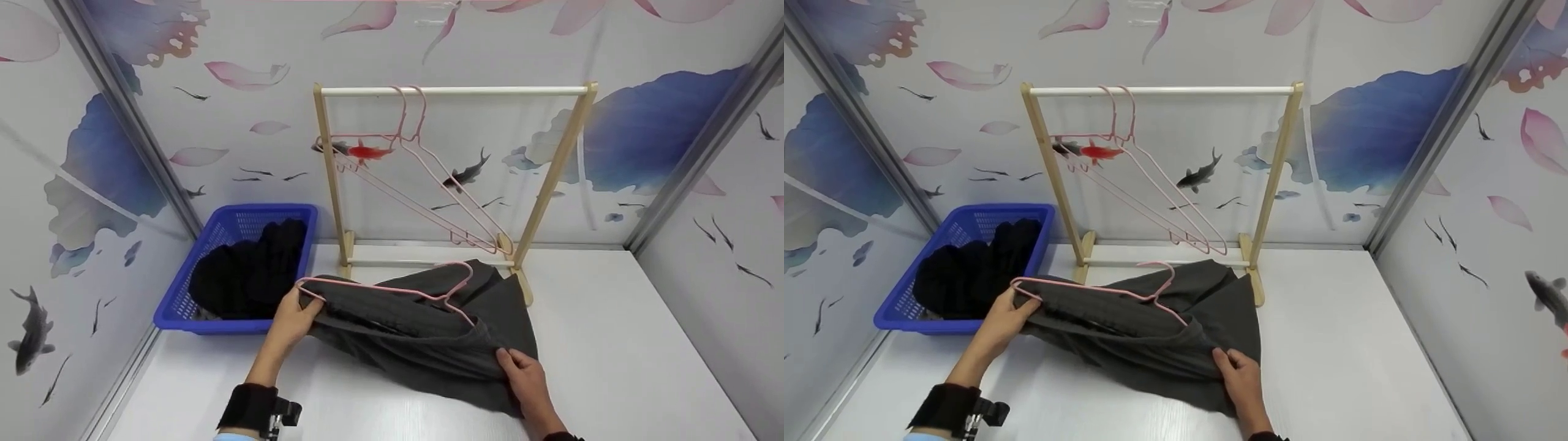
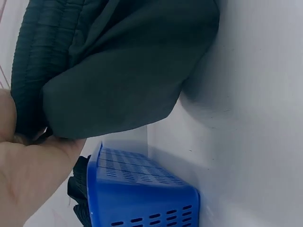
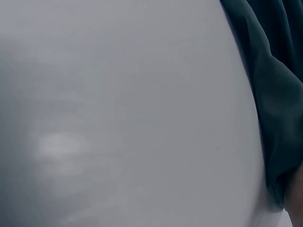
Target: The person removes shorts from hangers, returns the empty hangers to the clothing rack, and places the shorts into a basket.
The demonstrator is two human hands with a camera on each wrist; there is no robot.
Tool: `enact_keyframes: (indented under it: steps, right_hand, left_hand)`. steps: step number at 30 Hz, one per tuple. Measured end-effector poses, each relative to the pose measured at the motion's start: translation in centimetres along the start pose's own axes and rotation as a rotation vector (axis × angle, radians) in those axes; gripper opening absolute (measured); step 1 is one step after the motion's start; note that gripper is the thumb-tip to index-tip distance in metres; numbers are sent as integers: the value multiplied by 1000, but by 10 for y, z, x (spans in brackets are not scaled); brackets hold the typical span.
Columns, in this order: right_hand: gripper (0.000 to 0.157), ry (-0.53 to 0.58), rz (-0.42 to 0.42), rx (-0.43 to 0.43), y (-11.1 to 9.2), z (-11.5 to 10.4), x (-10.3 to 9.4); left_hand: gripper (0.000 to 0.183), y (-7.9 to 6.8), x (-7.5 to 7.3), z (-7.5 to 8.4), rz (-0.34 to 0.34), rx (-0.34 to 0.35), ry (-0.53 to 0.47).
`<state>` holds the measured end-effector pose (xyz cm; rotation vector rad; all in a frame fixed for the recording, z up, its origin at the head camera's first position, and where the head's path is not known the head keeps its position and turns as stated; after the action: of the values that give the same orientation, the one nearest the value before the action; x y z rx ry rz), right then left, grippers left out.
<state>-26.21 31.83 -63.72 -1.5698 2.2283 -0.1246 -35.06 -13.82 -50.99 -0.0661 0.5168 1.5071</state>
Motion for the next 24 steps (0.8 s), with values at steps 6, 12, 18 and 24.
enact_keyframes:
  steps: [6, 12, 18, 24]
  right_hand:
    - [47, -21, 6, -6, 1, 1, 0]
    - [47, -14, 5, 19, 1, 5, 1]
    - [45, -3, -5, 19, -2, 2, 2]
    - [46, 16, -7, -15, 0, -1, 0]
  left_hand:
    - [36, -3, 6, -8, 20, -59, -200]
    - [37, -7, 18, -20, 89, -216, -491]
    - [48, -13, 26, -33, 131, -350, -609]
    - [50, -17, 34, -40, 152, -381, -708]
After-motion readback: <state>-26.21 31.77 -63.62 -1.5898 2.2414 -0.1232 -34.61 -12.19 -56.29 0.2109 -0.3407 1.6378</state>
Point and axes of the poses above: each hand's wrist, its own y-axis towards the middle knuckle, its own x-axis out of the palm, z = x × y, the point moved 10 cm from there along y, towards the middle knuckle, and after that the axes turned 12 degrees about x, right-handed, at the moved point
